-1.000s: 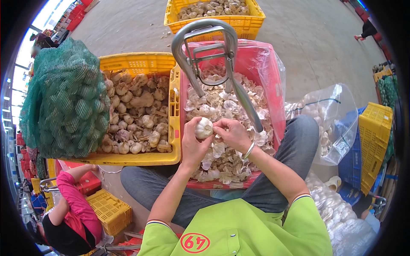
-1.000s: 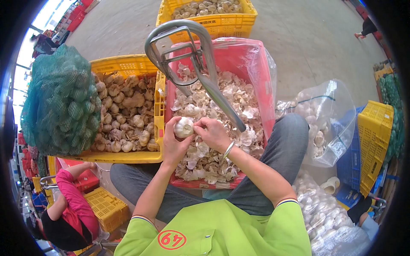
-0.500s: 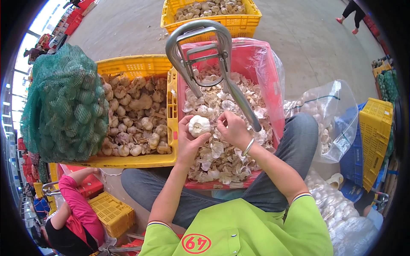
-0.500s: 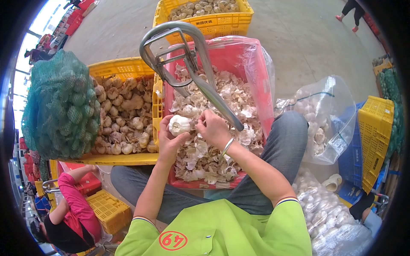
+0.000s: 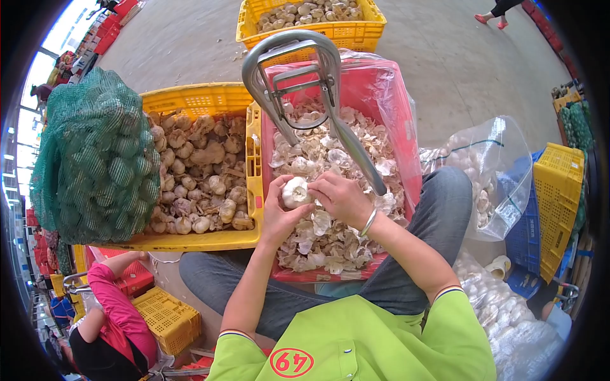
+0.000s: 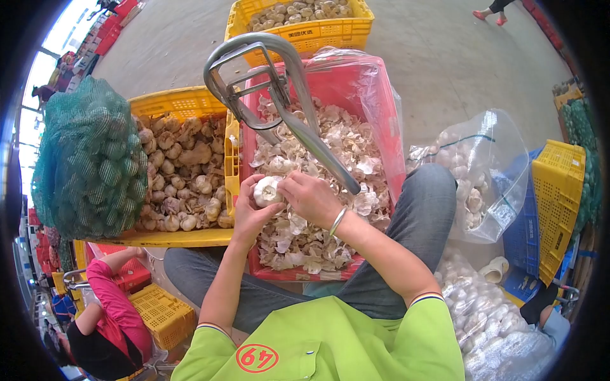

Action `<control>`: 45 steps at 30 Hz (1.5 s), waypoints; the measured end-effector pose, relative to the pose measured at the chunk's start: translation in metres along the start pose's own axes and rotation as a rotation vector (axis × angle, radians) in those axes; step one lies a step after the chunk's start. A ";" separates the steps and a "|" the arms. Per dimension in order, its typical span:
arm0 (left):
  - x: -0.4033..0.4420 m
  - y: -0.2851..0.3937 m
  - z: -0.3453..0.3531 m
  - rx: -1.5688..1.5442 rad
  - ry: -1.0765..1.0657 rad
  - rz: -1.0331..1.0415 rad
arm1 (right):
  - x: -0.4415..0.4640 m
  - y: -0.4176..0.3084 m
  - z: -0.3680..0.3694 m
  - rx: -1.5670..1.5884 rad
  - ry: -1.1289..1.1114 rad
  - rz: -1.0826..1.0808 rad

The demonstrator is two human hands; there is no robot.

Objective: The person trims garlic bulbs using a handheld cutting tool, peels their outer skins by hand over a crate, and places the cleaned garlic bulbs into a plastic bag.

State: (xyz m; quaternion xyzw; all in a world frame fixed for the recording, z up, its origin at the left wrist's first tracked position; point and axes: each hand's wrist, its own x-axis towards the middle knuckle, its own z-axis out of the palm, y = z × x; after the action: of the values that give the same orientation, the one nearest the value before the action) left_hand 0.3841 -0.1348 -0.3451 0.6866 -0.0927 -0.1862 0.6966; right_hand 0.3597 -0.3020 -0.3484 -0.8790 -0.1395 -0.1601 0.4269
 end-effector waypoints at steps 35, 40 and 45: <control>0.002 0.005 -0.009 -0.087 -0.061 0.025 | 0.009 -0.008 -0.009 0.202 -0.007 0.086; 0.000 0.010 -0.004 0.026 -0.060 0.034 | 0.005 -0.003 -0.003 0.143 0.007 0.051; 0.001 0.007 -0.003 -0.036 -0.084 0.033 | 0.004 0.003 -0.001 0.057 0.073 0.232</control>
State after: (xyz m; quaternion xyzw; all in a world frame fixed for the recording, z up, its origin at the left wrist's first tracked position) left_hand 0.3869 -0.1327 -0.3388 0.6638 -0.1298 -0.2047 0.7075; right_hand 0.3640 -0.3045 -0.3486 -0.8704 -0.0259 -0.1374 0.4722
